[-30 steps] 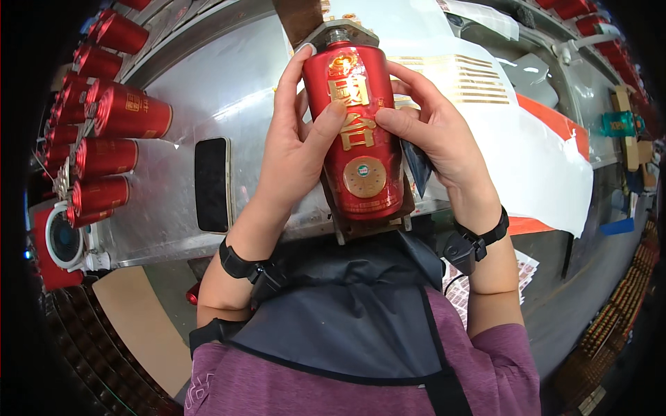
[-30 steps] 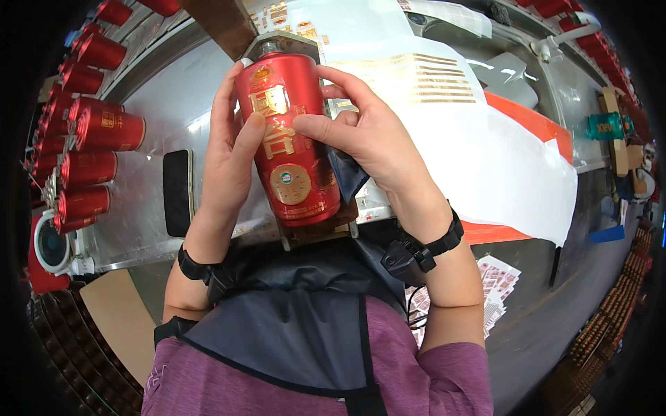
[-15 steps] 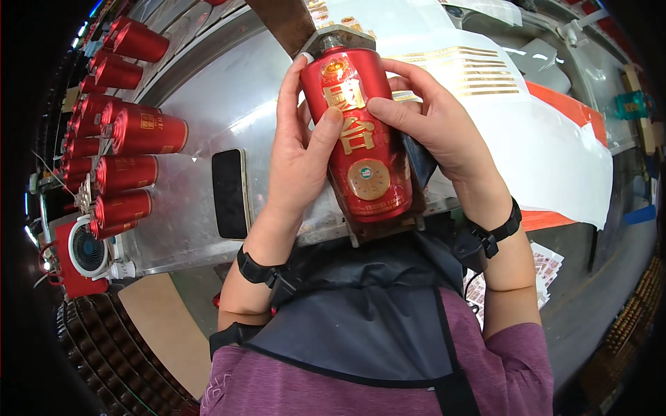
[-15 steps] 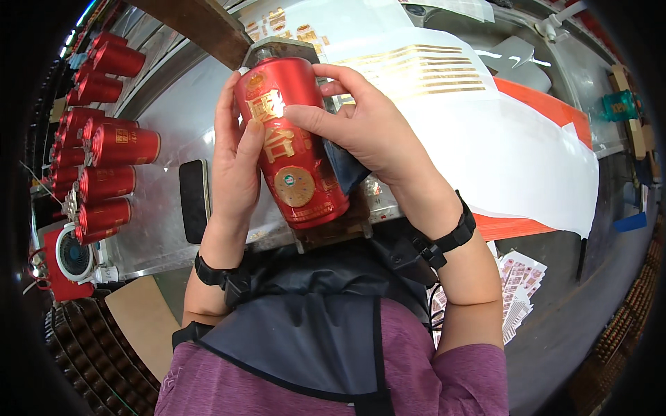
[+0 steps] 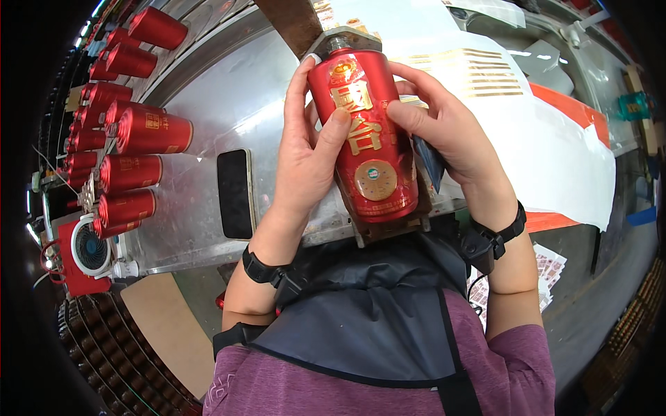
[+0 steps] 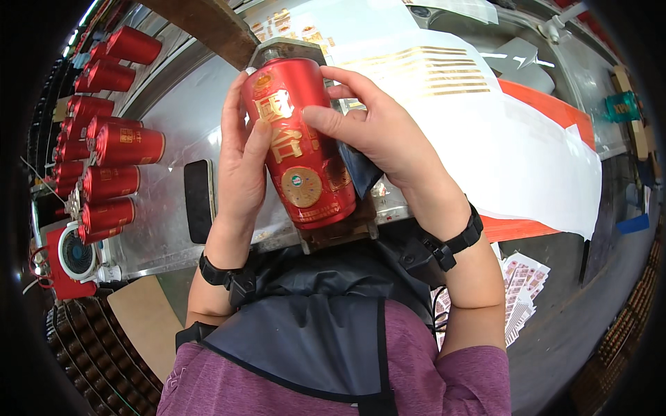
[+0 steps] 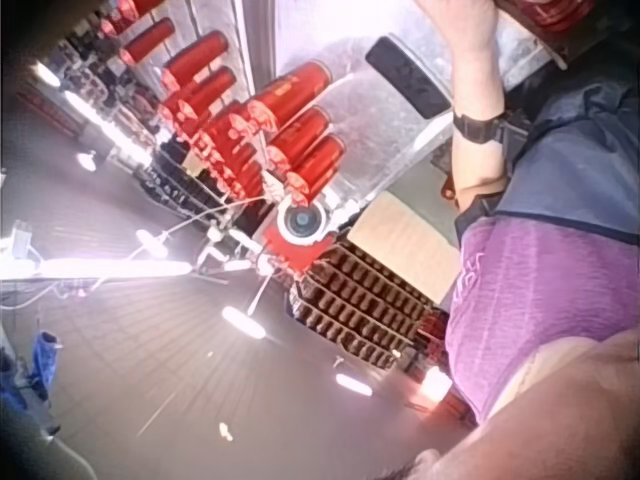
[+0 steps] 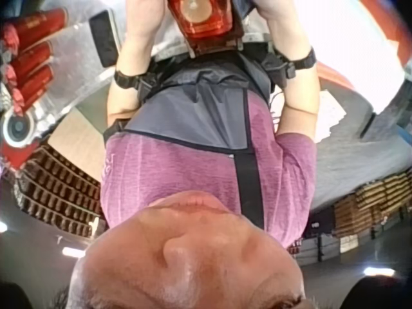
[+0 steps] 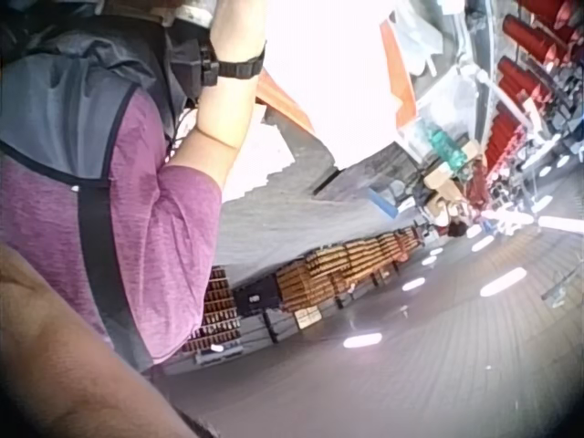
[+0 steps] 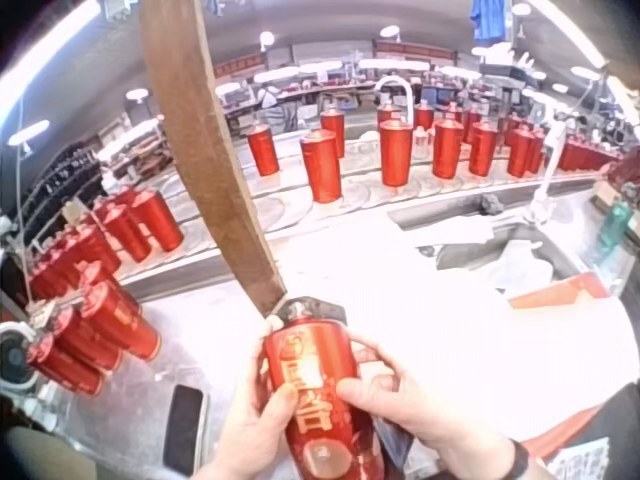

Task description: Apply gold labels and decorative bands to red liquor bottles.

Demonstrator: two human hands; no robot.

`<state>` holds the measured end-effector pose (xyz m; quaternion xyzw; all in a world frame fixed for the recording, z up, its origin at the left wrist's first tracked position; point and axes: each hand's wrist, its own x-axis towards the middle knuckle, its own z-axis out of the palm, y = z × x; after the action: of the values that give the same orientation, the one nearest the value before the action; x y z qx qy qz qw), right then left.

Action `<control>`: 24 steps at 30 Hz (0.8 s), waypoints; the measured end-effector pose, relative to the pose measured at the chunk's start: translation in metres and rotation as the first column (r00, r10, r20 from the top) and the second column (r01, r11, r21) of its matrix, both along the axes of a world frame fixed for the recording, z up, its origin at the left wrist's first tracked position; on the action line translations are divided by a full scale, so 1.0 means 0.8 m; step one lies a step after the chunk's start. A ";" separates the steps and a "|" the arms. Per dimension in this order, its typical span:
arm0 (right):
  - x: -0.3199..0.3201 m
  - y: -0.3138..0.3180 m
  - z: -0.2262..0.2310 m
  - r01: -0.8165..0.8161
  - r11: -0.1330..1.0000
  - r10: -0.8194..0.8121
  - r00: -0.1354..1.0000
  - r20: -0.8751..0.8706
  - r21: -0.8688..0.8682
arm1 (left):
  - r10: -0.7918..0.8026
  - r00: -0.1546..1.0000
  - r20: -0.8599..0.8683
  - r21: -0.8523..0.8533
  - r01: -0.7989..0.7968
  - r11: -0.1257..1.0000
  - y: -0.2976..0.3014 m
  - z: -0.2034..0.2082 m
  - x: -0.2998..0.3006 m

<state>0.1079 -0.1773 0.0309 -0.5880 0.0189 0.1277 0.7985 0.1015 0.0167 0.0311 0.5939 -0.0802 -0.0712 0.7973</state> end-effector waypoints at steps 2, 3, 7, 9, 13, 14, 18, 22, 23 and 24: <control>-0.003 -0.002 -0.001 -0.054 0.994 0.061 0.996 0.064 -0.095 | -0.006 1.000 0.005 0.003 0.006 1.000 0.001 -0.001 0.001; -0.004 -0.002 -0.001 -0.054 0.994 0.061 0.996 0.062 -0.095 | -0.006 1.000 0.004 0.003 0.006 1.000 0.001 -0.002 0.000; -0.003 -0.001 0.001 -0.036 0.999 0.037 0.999 0.020 -0.037 | 0.003 1.000 0.009 -0.001 -0.003 1.000 -0.001 -0.002 0.000; -0.003 -0.003 0.001 -0.037 0.999 0.038 0.999 0.012 -0.027 | 0.001 1.000 0.013 0.003 -0.001 1.000 -0.001 -0.002 0.000; -0.003 -0.006 0.010 -0.046 0.998 0.046 0.999 -0.007 -0.045 | -0.002 1.000 0.010 0.006 0.002 1.000 0.000 -0.003 0.000; -0.002 -0.006 0.013 -0.041 0.999 0.041 0.999 -0.020 -0.023 | -0.006 1.000 0.005 0.004 0.006 1.000 0.000 -0.002 0.000; 0.002 -0.003 0.007 -0.027 0.999 0.029 0.999 -0.041 0.036 | 0.010 1.000 0.013 0.034 -0.010 0.999 0.000 -0.001 0.000; -0.003 0.007 0.008 0.013 0.988 -0.003 0.998 0.067 -0.157 | -0.035 0.999 0.014 0.120 0.033 0.992 0.006 0.001 0.002; -0.003 0.007 0.009 0.015 0.967 0.016 0.993 0.118 -0.255 | -0.065 0.996 0.055 0.187 0.053 0.981 0.007 0.000 0.003; -0.002 0.008 0.011 0.012 0.968 0.018 0.993 0.118 -0.252 | -0.092 0.991 0.095 0.257 0.065 0.964 0.008 0.001 0.002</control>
<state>0.1065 -0.1707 0.0400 -0.6912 -0.0138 0.0899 0.7169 0.1033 0.0233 0.0318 0.6902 -0.1361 -0.0809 0.7061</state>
